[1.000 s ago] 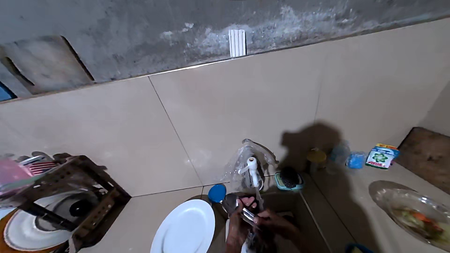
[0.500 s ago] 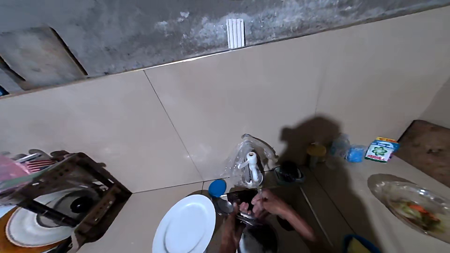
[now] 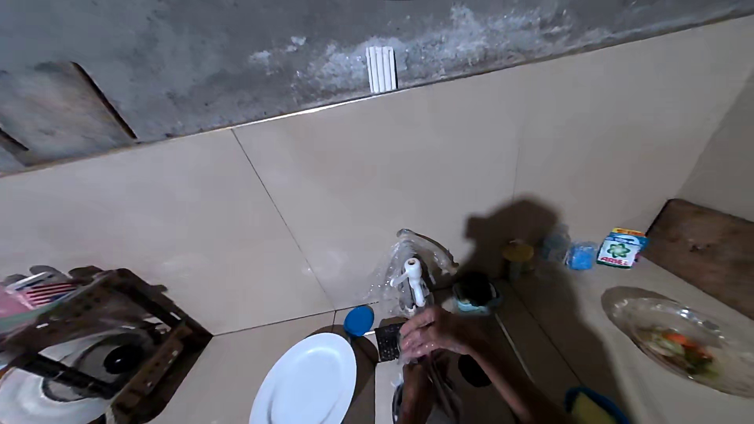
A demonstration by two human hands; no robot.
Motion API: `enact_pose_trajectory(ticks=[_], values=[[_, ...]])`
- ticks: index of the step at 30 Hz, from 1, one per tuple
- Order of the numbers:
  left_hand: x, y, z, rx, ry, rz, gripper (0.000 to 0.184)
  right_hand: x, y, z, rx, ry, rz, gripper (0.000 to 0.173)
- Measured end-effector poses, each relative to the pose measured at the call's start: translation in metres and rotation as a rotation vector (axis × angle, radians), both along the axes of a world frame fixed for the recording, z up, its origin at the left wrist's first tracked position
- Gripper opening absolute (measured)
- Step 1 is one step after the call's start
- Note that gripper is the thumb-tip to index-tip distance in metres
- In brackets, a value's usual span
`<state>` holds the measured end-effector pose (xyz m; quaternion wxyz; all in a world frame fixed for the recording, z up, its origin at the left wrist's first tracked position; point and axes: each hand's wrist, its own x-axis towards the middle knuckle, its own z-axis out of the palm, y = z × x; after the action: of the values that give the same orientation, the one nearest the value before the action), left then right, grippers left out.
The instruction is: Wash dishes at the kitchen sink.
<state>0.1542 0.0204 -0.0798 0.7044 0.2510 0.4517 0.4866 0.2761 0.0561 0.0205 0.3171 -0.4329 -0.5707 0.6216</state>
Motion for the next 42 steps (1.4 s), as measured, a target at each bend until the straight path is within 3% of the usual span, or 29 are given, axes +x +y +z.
enact_pose_trajectory(ticks=[3, 5, 7, 8, 10, 12, 14, 16, 18, 21, 23, 25, 28, 30, 32, 36, 42], values=[[0.001, 0.005, -0.005, 0.06, -0.011, 0.052, 0.019, 0.0, -0.002, 0.004, 0.01, -0.024, -0.209, 0.026], [0.002, 0.008, -0.008, 0.093, 0.043, 0.118, 0.019, 0.001, -0.007, 0.008, -0.004, -0.043, -0.143, 0.029], [-0.002, 0.004, -0.014, 0.158, 0.127, 0.104, 0.033, 0.004, -0.015, 0.011, -0.009, 0.0, -0.024, 0.03], [-0.004, 0.001, -0.011, 0.179, 0.175, 0.068, 0.037, 0.005, -0.014, 0.01, 0.005, -0.003, -0.068, 0.029], [0.001, 0.003, 0.002, 0.164, 0.181, 0.091, 0.026, 0.006, -0.007, 0.007, 0.02, -0.023, -0.233, 0.021], [0.006, 0.005, 0.001, 0.164, 0.108, 0.109, 0.019, 0.008, -0.01, 0.01, 0.009, -0.021, -0.203, 0.025], [0.007, 0.0, 0.004, 0.124, 0.169, 0.078, 0.026, 0.014, -0.016, 0.01, 0.006, 0.02, -0.087, 0.028], [0.009, -0.003, 0.009, 0.085, 0.192, 0.016, 0.029, 0.017, -0.018, 0.011, 0.032, 0.0, -0.197, 0.028], [0.01, 0.0, 0.008, 0.117, 0.111, -0.096, 0.022, 0.016, -0.019, 0.017, 0.121, -0.086, -0.36, 0.025], [0.019, 0.001, 0.019, 0.06, 0.039, -0.174, 0.02, 0.01, -0.02, 0.028, 0.453, -0.24, -0.565, 0.025], [0.022, 0.003, 0.024, 0.032, 0.154, -0.187, 0.026, 0.002, -0.022, 0.042, 0.65, -0.271, -0.71, 0.03], [0.019, 0.01, 0.023, 0.053, 0.389, -0.252, 0.03, -0.008, -0.026, 0.061, 0.706, -0.311, -0.756, 0.04], [0.007, 0.016, 0.037, 0.086, 0.675, -0.411, 0.027, -0.017, -0.023, 0.081, 0.72, -0.495, -0.613, 0.052], [-0.002, 0.017, 0.046, 0.103, 0.725, -0.485, 0.031, -0.02, -0.011, 0.084, 0.833, -0.602, -0.447, 0.048], [-0.013, 0.016, 0.05, 0.139, 0.768, -0.525, 0.037, -0.021, 0.003, 0.085, 0.902, -0.679, -0.362, 0.032], [-0.037, 0.017, 0.064, 0.204, 0.985, -0.619, 0.042, -0.022, 0.026, 0.087, 1.011, -0.64, -0.447, 0.012], [-0.071, 0.021, 0.085, 0.276, 1.287, -0.613, 0.042, -0.035, 0.041, 0.088, 0.866, -0.718, -0.632, 0.027]])
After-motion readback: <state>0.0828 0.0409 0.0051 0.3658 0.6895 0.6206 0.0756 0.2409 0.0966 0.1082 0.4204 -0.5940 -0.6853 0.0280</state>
